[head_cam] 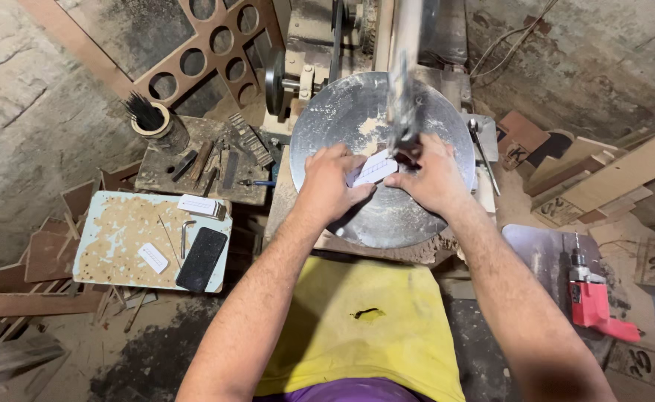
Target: The person using a scroll saw to cut a small wooden piece following a paper template. They guide the wood with both hands through the vibrating blade, brush away sawdust from the surface, and hold up the finished cut-out.
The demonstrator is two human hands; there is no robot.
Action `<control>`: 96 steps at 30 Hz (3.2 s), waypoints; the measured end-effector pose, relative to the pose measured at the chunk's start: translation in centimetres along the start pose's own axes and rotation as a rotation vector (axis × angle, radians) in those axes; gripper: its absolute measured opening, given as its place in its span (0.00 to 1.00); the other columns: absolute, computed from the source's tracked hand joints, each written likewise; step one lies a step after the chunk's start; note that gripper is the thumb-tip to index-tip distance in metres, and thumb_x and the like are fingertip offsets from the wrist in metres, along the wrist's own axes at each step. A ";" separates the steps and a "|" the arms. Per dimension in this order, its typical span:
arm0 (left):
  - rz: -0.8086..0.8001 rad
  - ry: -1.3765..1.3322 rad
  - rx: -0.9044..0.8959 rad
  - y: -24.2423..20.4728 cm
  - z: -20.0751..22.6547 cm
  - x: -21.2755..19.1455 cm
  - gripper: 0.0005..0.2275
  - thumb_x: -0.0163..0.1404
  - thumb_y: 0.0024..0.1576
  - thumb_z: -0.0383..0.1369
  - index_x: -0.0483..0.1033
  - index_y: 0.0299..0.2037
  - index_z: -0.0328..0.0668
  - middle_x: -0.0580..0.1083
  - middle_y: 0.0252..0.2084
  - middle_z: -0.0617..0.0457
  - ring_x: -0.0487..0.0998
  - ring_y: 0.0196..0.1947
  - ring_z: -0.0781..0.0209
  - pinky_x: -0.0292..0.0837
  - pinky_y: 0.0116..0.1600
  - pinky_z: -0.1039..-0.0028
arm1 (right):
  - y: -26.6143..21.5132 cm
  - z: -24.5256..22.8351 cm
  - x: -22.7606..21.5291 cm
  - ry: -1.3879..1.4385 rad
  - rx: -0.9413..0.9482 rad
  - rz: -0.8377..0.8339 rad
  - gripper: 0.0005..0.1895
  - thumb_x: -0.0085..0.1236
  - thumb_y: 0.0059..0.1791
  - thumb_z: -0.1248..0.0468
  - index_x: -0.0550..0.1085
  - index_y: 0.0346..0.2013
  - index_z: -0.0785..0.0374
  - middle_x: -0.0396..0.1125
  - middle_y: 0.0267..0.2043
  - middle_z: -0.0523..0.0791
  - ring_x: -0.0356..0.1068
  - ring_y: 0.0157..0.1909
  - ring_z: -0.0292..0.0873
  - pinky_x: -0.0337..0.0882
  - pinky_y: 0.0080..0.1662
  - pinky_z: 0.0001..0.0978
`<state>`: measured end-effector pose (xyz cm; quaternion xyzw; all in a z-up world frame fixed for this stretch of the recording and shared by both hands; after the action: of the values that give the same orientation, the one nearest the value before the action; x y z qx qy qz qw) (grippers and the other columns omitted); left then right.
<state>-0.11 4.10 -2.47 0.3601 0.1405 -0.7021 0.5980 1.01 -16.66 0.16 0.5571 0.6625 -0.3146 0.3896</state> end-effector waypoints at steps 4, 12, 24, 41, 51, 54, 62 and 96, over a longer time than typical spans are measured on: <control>-0.008 -0.003 0.017 0.2 -0.2 -0.2 0.20 0.65 0.44 0.38 0.83 0.48 0.45 0.73 0.40 0.51 0.73 0.46 0.49 0.63 0.59 0.56 | 1.0 -0.4 0.3 0.124 0.053 -0.027 0.33 0.77 0.37 0.55 0.77 0.55 0.52 0.67 0.62 0.47 0.56 0.67 0.50 0.55 0.68 0.47; 0.049 0.007 0.059 -0.2 0.1 0.1 0.17 0.64 0.45 0.37 0.83 0.45 0.44 0.72 0.38 0.51 0.72 0.45 0.49 0.65 0.57 0.57 | 1.8 0.3 0.5 0.388 0.230 -0.079 0.46 0.75 0.32 0.67 0.62 0.62 0.60 0.71 0.57 0.45 0.71 0.61 0.43 0.63 0.67 0.36; 0.083 -0.016 0.055 -0.1 0.4 0.4 0.20 0.64 0.43 0.37 0.83 0.46 0.42 0.72 0.39 0.50 0.73 0.45 0.49 0.65 0.57 0.58 | 2.6 0.3 0.7 -0.185 -0.241 -0.045 0.32 0.84 0.38 0.58 0.81 0.56 0.48 0.74 0.58 0.41 0.64 0.64 0.54 0.58 0.67 0.47; 0.042 -0.002 -0.014 0.3 0.3 0.9 0.18 0.65 0.45 0.36 0.83 0.46 0.41 0.71 0.37 0.51 0.73 0.45 0.52 0.64 0.59 0.59 | 3.1 2.7 1.5 0.166 0.322 -0.129 0.53 0.79 0.33 0.58 0.61 0.67 0.62 0.63 0.60 0.51 0.64 0.64 0.50 0.64 0.67 0.44; 0.028 0.000 -0.017 0.6 0.2 0.8 0.18 0.65 0.45 0.36 0.83 0.46 0.42 0.72 0.37 0.52 0.73 0.45 0.52 0.63 0.59 0.59 | 3.2 0.8 1.0 0.003 0.165 -0.241 0.28 0.74 0.40 0.57 0.78 0.55 0.37 0.74 0.52 0.42 0.69 0.61 0.44 0.59 0.71 0.39; 0.031 -0.008 -0.016 0.6 0.1 0.9 0.19 0.65 0.44 0.36 0.83 0.46 0.41 0.72 0.37 0.52 0.73 0.46 0.52 0.63 0.59 0.60 | 3.2 0.4 0.5 0.028 0.088 -0.102 0.30 0.80 0.34 0.62 0.81 0.50 0.45 0.66 0.56 0.46 0.61 0.60 0.50 0.59 0.65 0.43; 0.033 0.016 -0.019 0.8 0.0 1.1 0.19 0.65 0.45 0.37 0.82 0.46 0.40 0.72 0.38 0.52 0.73 0.47 0.53 0.62 0.60 0.59 | 3.3 1.1 1.0 0.142 0.202 -0.188 0.35 0.77 0.39 0.58 0.75 0.61 0.48 0.72 0.59 0.46 0.69 0.61 0.46 0.64 0.67 0.46; 0.095 0.153 -0.107 -2.2 4.7 3.3 0.18 0.61 0.53 0.41 0.77 0.42 0.31 0.71 0.41 0.43 0.73 0.45 0.46 0.63 0.54 0.54 | -0.9 1.7 1.7 0.188 -0.114 0.279 0.11 0.62 0.52 0.59 0.83 0.46 0.60 0.75 0.52 0.49 0.71 0.56 0.51 0.67 0.58 0.42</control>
<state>-3.85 -0.71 -1.90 0.3865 0.2060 -0.6348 0.6366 0.30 -17.36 -2.20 0.6476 0.6291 -0.1659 0.3967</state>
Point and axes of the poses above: each hand's wrist, its own y-axis towards the middle knuckle, its own x-axis out of the palm, z = x × y, the point moved 3 cm from there along y, towards the middle knuckle
